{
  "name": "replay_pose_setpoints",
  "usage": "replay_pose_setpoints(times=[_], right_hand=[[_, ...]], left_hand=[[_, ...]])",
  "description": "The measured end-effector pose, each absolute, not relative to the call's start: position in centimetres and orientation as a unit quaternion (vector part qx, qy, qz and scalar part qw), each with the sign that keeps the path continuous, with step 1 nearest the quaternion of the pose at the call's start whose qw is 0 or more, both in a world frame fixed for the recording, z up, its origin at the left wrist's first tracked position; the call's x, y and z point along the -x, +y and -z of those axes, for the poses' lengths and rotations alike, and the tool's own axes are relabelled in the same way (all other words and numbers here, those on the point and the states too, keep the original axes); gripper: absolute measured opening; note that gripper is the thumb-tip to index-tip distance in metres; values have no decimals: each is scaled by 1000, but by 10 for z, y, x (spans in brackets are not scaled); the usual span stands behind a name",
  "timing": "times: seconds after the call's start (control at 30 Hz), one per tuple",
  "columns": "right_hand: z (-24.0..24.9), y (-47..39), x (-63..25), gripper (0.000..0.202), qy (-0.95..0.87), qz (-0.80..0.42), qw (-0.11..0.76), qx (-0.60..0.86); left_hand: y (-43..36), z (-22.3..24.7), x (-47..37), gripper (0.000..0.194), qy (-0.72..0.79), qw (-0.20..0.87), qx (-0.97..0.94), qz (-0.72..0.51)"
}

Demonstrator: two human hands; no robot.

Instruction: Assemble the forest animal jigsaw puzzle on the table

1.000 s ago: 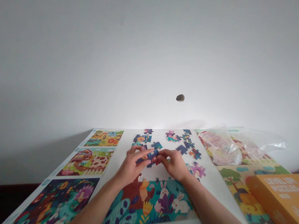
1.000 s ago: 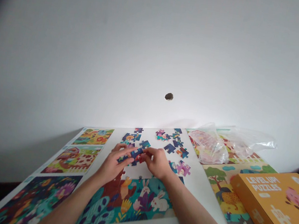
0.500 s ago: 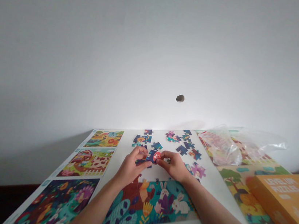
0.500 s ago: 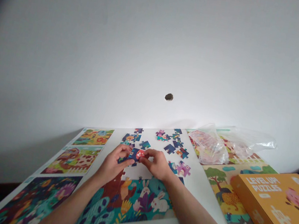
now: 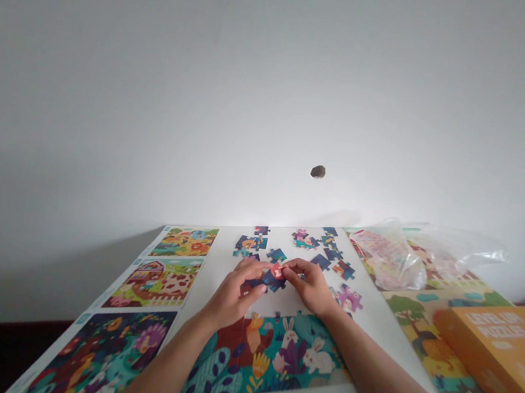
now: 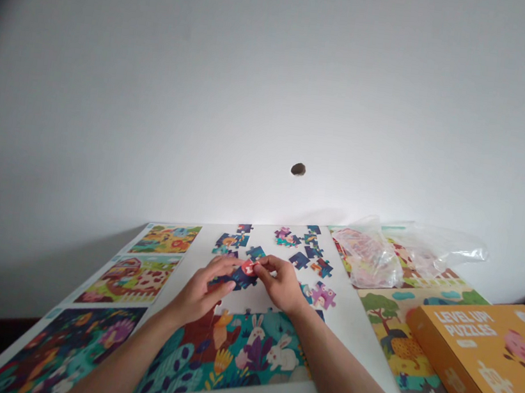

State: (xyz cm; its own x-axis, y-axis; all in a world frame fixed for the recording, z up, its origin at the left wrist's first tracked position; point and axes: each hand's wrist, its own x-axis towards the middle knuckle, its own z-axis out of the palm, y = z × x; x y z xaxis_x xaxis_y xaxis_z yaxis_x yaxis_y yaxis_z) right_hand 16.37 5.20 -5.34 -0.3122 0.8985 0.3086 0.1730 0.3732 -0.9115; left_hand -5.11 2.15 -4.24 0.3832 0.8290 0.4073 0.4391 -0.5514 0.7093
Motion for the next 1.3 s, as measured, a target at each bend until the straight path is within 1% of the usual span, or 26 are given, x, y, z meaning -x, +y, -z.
replay_pose_setpoints(times=[0.07,0.17,0.23,0.3,0.37,0.4,0.43,0.47,0.57,0.6,0.73,0.97,1.07,1.2,1.23,1.3], right_hand=[[54,52,-164,38,-709,-400,438,382],[54,52,-164,38,-726,-379,428,383],[54,51,-164,37,-734,-367,426,382],[54,51,-165,36,-738,-359,424,384],[54,50,-164,35,-743,-353,420,384],[55,50,-164,36,-744,-353,418,384],[55,50,-164,36,-744,-352,417,384],[55,50,-164,36,-744,-354,416,385],[56,50,-164,35,-740,-360,415,389],[57,50,-164,35,-740,-362,413,389],[59,51,-164,35,-743,-364,409,384],[53,49,-162,33,-747,-378,393,379],[49,47,-162,37,-765,-365,378,373],[51,47,-161,36,-784,-356,367,353],[52,47,-161,36,-790,-351,364,346],[54,47,-161,35,-804,-337,356,338]], left_hand=[[23,43,53,37,399,245,-793,-389],[25,44,54,45,396,232,-807,-372],[26,43,55,45,400,235,-809,-360],[27,42,58,34,407,237,-805,-361],[28,40,61,14,414,238,-797,-369],[29,39,63,7,421,242,-790,-375],[30,38,66,6,431,249,-777,-385],[31,37,68,10,442,259,-761,-399],[34,38,73,33,468,278,-710,-447],[35,38,73,37,471,278,-701,-457],[35,39,72,36,464,277,-702,-464],[33,39,69,34,460,279,-735,-413],[31,39,68,35,450,282,-743,-406],[29,36,66,23,438,285,-746,-413],[30,35,66,24,442,281,-746,-411],[31,33,69,31,454,262,-752,-400]])
